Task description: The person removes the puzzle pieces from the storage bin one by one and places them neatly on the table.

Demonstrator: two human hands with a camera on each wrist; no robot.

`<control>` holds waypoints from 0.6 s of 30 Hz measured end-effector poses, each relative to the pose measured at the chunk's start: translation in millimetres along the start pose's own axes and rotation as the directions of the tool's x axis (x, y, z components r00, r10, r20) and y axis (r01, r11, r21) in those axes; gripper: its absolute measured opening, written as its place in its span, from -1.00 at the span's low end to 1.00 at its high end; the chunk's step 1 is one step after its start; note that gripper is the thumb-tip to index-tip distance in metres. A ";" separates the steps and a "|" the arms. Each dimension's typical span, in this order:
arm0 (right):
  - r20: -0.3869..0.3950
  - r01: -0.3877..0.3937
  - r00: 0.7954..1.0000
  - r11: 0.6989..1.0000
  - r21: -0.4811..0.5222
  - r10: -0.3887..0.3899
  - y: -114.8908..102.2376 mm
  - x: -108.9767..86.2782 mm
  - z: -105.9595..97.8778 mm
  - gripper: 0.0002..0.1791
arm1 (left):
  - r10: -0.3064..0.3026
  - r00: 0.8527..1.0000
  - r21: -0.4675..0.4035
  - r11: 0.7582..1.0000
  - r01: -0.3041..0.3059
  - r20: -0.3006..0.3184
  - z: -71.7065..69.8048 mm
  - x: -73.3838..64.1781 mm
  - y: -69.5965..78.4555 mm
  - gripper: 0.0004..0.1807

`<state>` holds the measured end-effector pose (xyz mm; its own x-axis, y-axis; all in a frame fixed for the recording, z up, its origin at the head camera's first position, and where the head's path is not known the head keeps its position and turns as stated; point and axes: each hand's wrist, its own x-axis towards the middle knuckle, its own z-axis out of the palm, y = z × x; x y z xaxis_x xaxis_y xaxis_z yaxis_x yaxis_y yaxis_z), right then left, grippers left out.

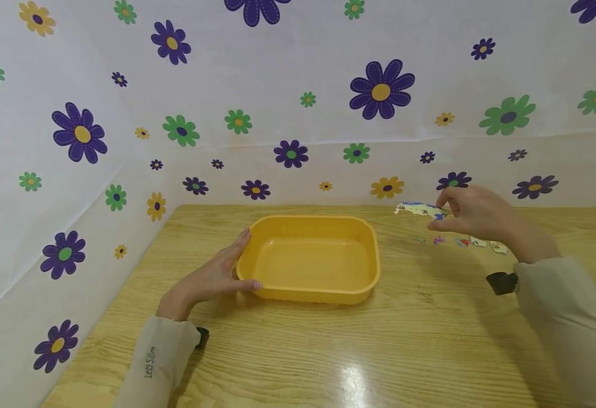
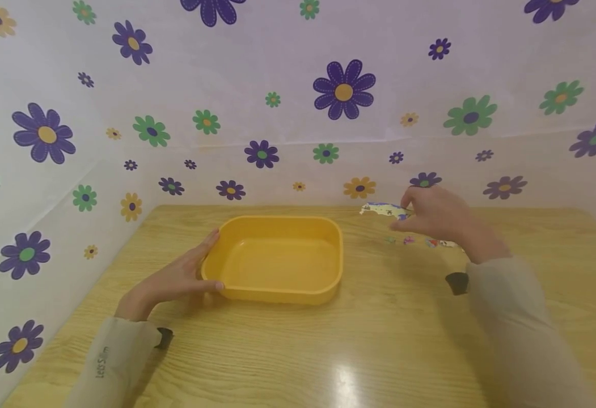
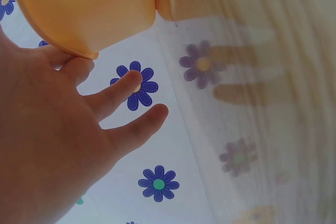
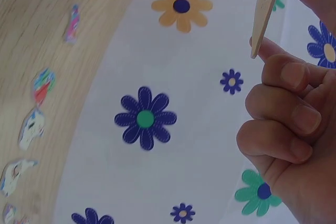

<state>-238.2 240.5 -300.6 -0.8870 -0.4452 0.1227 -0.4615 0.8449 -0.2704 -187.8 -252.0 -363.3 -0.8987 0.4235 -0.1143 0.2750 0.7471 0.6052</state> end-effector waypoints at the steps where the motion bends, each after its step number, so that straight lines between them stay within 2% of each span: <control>1: 0.000 -0.005 1.000 1.000 -0.008 0.005 3.1 -1.9 -0.3 -0.46 | 0.002 1.000 -0.001 1.000 -0.002 0.000 -0.1 -0.2 0.0 0.31; 10: 0.011 -0.096 0.995 0.995 0.007 0.096 32.3 -25.7 -2.6 -0.45 | -0.007 1.000 -0.012 1.000 0.007 0.002 -0.2 -0.5 0.8 0.30; 18: -0.024 -0.115 0.993 0.992 -0.054 0.114 55.9 -47.3 -1.2 -0.42 | -0.004 1.000 -0.013 1.000 0.004 0.000 -0.6 -0.2 0.9 0.31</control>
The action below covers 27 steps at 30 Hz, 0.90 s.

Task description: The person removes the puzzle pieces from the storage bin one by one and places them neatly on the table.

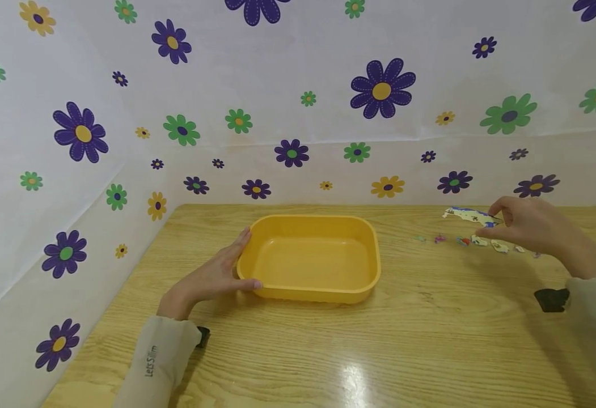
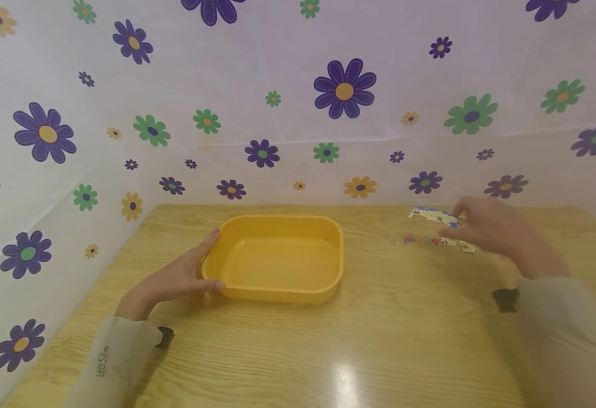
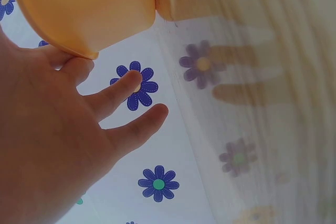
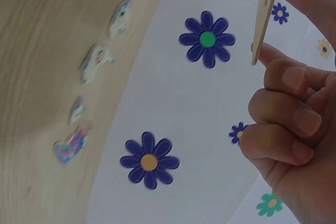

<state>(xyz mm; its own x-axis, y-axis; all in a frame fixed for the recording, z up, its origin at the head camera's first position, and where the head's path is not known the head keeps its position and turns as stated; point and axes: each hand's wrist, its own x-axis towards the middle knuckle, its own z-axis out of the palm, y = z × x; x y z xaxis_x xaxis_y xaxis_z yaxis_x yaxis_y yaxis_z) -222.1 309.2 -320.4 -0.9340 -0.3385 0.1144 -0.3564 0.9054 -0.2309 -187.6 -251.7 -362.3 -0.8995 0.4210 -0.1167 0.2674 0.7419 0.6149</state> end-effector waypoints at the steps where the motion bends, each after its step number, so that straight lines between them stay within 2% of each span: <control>1: 0.001 -0.007 1.000 1.000 -0.002 0.007 2.7 -2.2 0.4 -0.41 | 0.000 1.000 0.000 1.000 0.000 0.001 0.0 0.0 0.1 0.31; 7: 0.009 -0.054 0.998 0.998 -0.024 0.055 23.2 -15.2 3.0 -0.38 | -0.003 1.000 -0.002 1.000 0.003 0.001 0.2 0.3 0.5 0.31; 14: -0.029 -0.075 0.997 0.997 -0.027 0.074 44.5 -28.1 6.0 -0.39 | -0.006 1.000 -0.003 1.000 0.006 -0.002 -0.1 1.5 -1.0 0.31; 20: -0.007 -0.153 0.988 0.988 -0.030 0.152 54.1 -39.3 4.6 -0.31 | -0.001 1.000 0.001 1.000 0.001 0.001 -0.2 2.8 -1.1 0.31; 27: -0.047 -0.177 0.983 0.984 -0.028 0.176 65.8 -50.0 10.8 -0.16 | -0.002 1.000 -0.004 1.000 0.002 0.005 1.0 4.2 -0.4 0.31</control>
<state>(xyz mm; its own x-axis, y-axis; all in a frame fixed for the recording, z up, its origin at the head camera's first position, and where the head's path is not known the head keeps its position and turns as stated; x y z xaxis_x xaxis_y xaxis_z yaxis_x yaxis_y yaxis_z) -199.1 382.9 -351.7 -0.9799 -0.1613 0.1174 -0.1841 0.9578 -0.2207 -191.1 -249.7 -363.8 -0.8983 0.4222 -0.1217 0.2643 0.7405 0.6179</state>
